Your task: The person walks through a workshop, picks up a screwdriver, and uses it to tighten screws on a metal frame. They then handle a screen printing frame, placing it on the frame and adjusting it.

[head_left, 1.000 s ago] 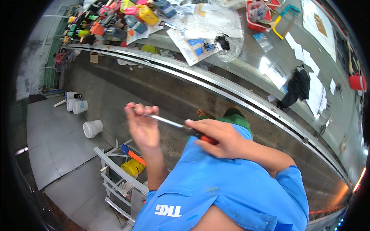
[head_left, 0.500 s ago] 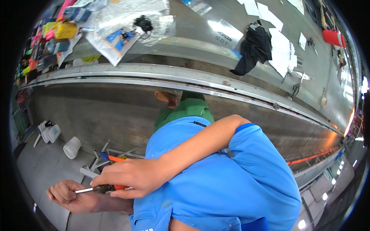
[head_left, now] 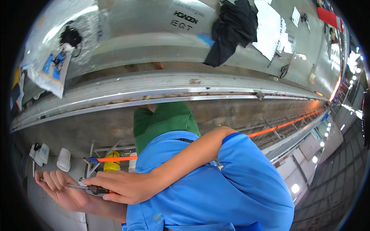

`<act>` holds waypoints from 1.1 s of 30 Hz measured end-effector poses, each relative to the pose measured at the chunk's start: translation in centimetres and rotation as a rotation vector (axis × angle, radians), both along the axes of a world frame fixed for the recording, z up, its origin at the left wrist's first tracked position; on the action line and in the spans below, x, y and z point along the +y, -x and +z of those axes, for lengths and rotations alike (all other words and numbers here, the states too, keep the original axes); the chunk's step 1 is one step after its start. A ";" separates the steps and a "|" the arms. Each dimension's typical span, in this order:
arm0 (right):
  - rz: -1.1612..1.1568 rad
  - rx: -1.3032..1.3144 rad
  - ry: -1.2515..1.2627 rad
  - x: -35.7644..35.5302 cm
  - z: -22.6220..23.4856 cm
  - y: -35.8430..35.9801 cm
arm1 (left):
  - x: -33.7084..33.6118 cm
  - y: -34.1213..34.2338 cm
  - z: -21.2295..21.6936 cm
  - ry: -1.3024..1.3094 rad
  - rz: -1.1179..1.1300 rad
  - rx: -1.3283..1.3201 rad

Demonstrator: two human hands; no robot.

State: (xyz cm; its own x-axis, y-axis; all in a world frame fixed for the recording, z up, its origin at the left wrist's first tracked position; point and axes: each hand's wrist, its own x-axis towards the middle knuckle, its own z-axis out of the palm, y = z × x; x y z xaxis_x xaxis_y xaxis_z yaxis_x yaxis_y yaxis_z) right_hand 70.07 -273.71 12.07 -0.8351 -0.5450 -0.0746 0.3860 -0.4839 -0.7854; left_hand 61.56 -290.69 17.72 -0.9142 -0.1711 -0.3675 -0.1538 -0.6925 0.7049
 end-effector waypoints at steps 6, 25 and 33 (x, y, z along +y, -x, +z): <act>0.192 -0.053 -0.132 1.2 -2.4 -0.7 | 1.9 0.1 -4.8 0.044 -0.149 -0.218; 0.224 0.099 -0.335 3.9 -6.5 -0.3 | 3.6 -3.1 -9.6 -0.129 -0.111 -0.499; 0.385 0.136 -0.368 3.4 -7.3 0.4 | 2.5 -4.5 -10.9 -0.098 0.026 -0.640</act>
